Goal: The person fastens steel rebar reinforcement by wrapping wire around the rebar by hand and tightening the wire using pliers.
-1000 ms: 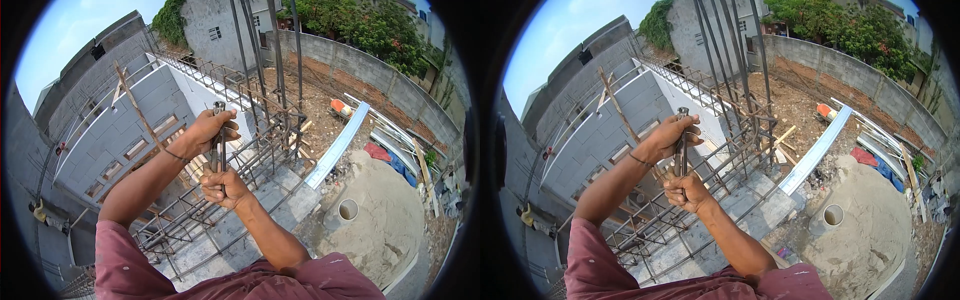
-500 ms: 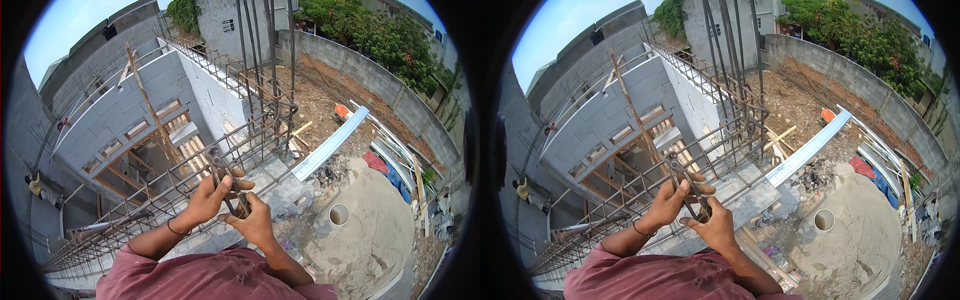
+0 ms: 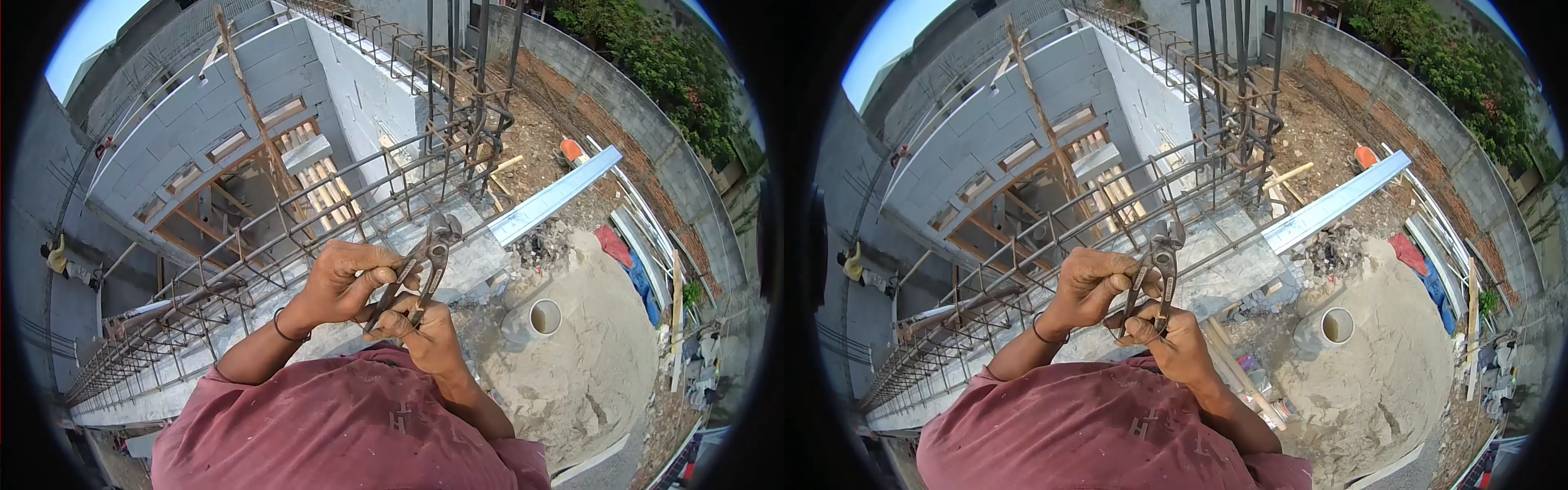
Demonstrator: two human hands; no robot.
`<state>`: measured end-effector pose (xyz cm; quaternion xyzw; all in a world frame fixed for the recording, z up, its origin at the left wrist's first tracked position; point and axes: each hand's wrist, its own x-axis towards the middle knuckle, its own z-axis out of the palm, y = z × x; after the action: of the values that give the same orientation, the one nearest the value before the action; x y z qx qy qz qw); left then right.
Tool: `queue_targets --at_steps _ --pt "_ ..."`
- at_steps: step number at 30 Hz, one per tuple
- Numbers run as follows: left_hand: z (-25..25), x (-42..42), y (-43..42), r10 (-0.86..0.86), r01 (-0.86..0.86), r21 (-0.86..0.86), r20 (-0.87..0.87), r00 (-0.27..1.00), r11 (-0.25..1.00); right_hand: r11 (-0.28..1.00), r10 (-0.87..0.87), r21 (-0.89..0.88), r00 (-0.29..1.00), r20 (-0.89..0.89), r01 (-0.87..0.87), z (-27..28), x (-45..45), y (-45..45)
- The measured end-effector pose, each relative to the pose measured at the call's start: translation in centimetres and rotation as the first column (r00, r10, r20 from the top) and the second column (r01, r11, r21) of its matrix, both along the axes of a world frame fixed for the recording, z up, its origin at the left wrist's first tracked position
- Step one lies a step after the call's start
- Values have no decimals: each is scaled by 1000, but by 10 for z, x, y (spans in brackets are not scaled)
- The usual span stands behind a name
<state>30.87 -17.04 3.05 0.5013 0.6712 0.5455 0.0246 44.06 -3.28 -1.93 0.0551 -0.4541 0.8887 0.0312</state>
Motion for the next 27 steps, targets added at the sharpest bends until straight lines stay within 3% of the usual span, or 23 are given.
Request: queue_targets --at_steps 1,2,4,5,8,10,13,14,17,19,20,22,24,27 --pt "8 4 1 -13 9 71 52 999 997 990 22 142 1000 -16 -19 3 -2 4" --pt "15 10 6 -27 12 144 99 995 990 990 39 138 999 8 -40 6 -4 5" --pt "8 15 9 -61 -43 245 402 914 969 992 119 44 992 -53 -116 13 -8 5" --pt "14 12 8 -188 31 267 584 790 963 987 151 54 989 -9 -150 15 -8 8" --pt "4 1 2 -213 109 193 679 703 975 979 75 194 997 -25 -69 13 -6 5" --pt "-7 -3 -6 -255 146 215 679 688 966 963 64 268 994 -84 -40 6 -6 6" --pt "-14 -7 -8 -232 183 148 474 850 972 975 65 220 986 -155 -30 -4 -5 5" --pt "-13 -4 -3 -238 189 148 475 848 971 975 59 220 986 -154 -24 -6 -5 4" --pt "1 3 6 14 -23 45 197 980 999 976 -6 213 988 -155 39 -5 -5 0" --pt "0 11 16 104 -123 91 188 977 988 938 -209 251 969 -135 237 -2 -5 -10" --pt "-1 16 20 191 -217 133 185 964 967 938 -205 255 969 -138 235 -4 -5 -12" --pt "-15 19 23 257 -269 104 118 959 957 847 -297 426 948 -118 318 -9 -3 -14" --pt "-24 21 32 304 -347 256 196 932 902 859 -299 406 949 -96 312 -7 -4 -16" --pt "-18 20 31 271 -311 272 175 946 911 858 -300 407 949 -99 314 -4 -5 -16"
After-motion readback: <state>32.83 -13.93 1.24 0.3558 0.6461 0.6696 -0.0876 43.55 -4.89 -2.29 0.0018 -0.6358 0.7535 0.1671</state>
